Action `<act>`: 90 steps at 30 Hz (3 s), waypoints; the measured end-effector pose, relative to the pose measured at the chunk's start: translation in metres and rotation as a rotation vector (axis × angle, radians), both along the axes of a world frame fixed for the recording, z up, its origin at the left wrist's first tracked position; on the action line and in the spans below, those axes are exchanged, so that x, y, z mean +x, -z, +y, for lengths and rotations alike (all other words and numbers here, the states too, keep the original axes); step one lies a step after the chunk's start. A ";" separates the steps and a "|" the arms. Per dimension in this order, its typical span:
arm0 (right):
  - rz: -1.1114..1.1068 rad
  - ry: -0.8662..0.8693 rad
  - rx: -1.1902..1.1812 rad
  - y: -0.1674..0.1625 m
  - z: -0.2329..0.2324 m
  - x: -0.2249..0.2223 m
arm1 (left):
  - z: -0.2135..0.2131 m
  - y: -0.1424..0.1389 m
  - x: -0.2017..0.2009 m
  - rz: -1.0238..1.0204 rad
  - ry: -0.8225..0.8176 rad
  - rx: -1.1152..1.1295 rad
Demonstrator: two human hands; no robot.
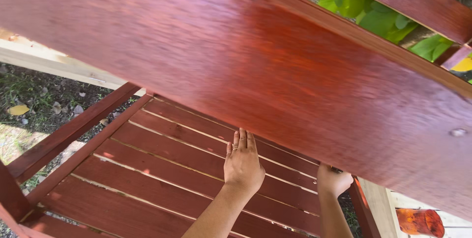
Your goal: The person paints a wooden shelving unit with reddish-brown paint using a brush. They systematically cover the shelves and frame, dipping the brush into a container to reload paint as needed.
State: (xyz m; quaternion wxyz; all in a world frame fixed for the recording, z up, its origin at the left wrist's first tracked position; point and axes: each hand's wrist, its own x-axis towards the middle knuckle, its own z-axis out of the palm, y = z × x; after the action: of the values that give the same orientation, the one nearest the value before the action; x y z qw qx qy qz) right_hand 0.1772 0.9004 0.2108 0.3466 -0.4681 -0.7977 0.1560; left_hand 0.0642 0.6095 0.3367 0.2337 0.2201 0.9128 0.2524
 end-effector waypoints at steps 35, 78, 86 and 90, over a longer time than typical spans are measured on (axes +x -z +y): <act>0.443 0.017 -0.107 -0.199 -0.261 0.155 | -0.067 -0.094 0.134 0.233 0.379 0.026; 1.024 0.268 -0.532 -0.348 -0.160 0.680 | 0.115 -0.200 0.630 0.177 0.541 0.360; 1.118 0.217 -0.627 -0.338 -0.076 0.665 | 0.172 -0.216 0.620 0.182 0.544 0.164; 1.077 0.157 -0.598 -0.323 -0.027 0.638 | 0.215 -0.206 0.589 0.148 0.516 0.165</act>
State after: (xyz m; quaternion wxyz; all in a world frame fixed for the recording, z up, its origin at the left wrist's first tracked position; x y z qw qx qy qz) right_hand 0.8151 0.8731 0.5340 0.5649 -0.4578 -0.3956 0.5610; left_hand 0.6530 0.8249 0.5430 0.2043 0.4816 0.8173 0.2414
